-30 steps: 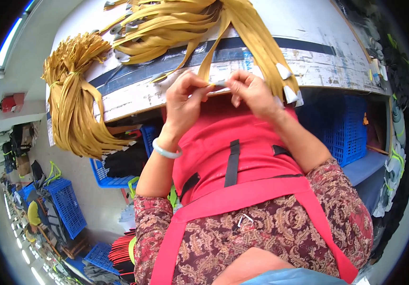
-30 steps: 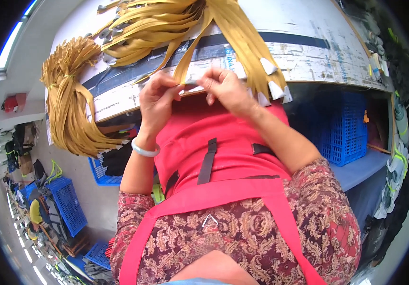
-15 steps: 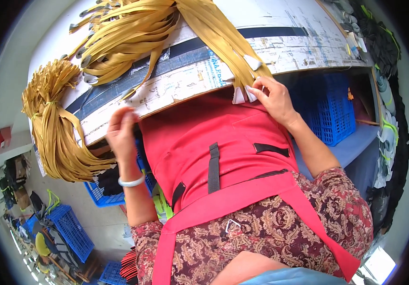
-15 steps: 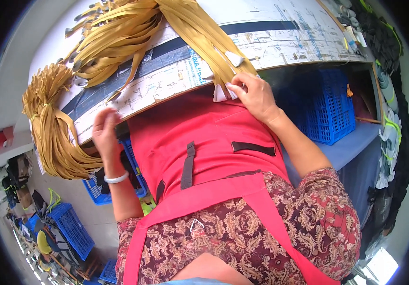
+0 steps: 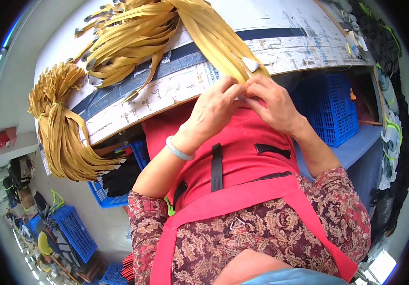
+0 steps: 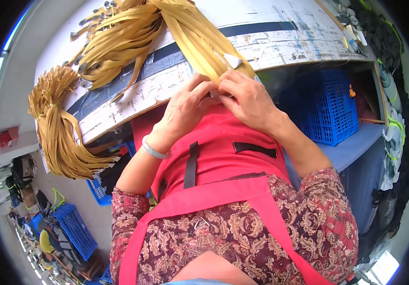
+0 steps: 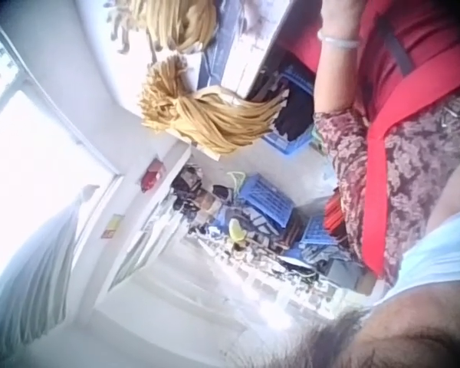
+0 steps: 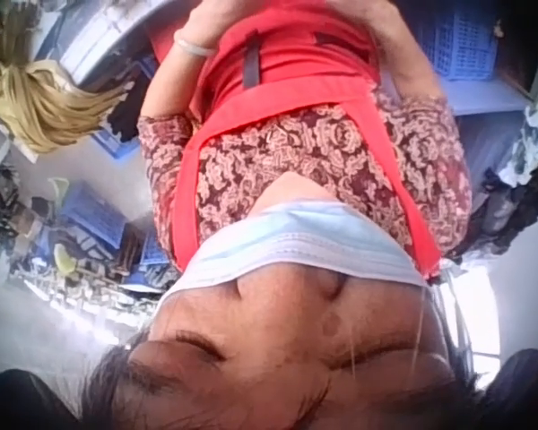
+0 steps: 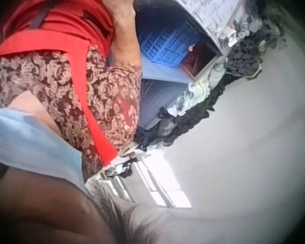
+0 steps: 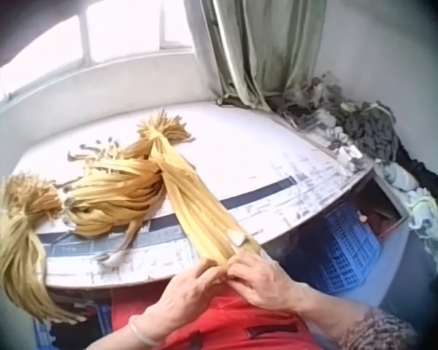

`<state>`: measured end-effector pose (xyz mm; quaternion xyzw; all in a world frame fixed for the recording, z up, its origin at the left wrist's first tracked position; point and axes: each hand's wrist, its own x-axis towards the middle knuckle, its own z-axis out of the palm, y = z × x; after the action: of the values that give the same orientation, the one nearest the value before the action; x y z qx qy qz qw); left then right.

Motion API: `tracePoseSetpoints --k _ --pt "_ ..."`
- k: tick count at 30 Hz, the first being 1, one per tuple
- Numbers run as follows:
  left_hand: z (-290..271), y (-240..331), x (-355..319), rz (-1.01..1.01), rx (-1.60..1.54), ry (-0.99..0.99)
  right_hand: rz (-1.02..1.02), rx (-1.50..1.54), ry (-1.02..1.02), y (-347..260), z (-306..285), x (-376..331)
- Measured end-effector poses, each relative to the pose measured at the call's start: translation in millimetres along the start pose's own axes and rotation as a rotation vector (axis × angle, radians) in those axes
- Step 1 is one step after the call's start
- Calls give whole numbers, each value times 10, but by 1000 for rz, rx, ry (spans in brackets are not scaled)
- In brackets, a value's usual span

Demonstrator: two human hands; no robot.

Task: Inspecting and organizing bundles of yellow fabric straps with white tags at a manufacturing workbench.

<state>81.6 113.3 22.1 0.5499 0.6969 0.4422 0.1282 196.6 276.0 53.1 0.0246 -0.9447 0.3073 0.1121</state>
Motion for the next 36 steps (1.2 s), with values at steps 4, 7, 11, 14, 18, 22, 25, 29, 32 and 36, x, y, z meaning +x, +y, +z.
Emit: tracePoseSetpoints --k 4,7,11,14,18,22,25,29,32,36 --pt "-92 -64 -80 148 154 88 -19 244 8 26 109 62" --pt "-234 -178 -279 -76 -298 191 211 719 23 76 210 115" --pt "-333 -242 -447 -281 -723 290 191 924 -62 -31 370 298" --pt "-448 -322 -497 -317 -795 253 122 1024 -143 -99 467 437" --pt "-490 -351 -557 -268 -900 253 20 991 -320 -90 443 593" --pt "-593 -288 -565 -251 -969 270 -37 1009 -320 -209 429 720" --pt "-705 -240 -541 -202 -1076 167 78 1198 -409 -241 387 798" --pt "-711 -262 -537 -264 -914 263 147 1176 -377 -242 355 900" --pt "-549 -213 -477 -360 -680 578 219 1068 -279 -293 499 925" --pt "-425 -260 -490 -240 -135 546 -144 149 215 -203 889 883"
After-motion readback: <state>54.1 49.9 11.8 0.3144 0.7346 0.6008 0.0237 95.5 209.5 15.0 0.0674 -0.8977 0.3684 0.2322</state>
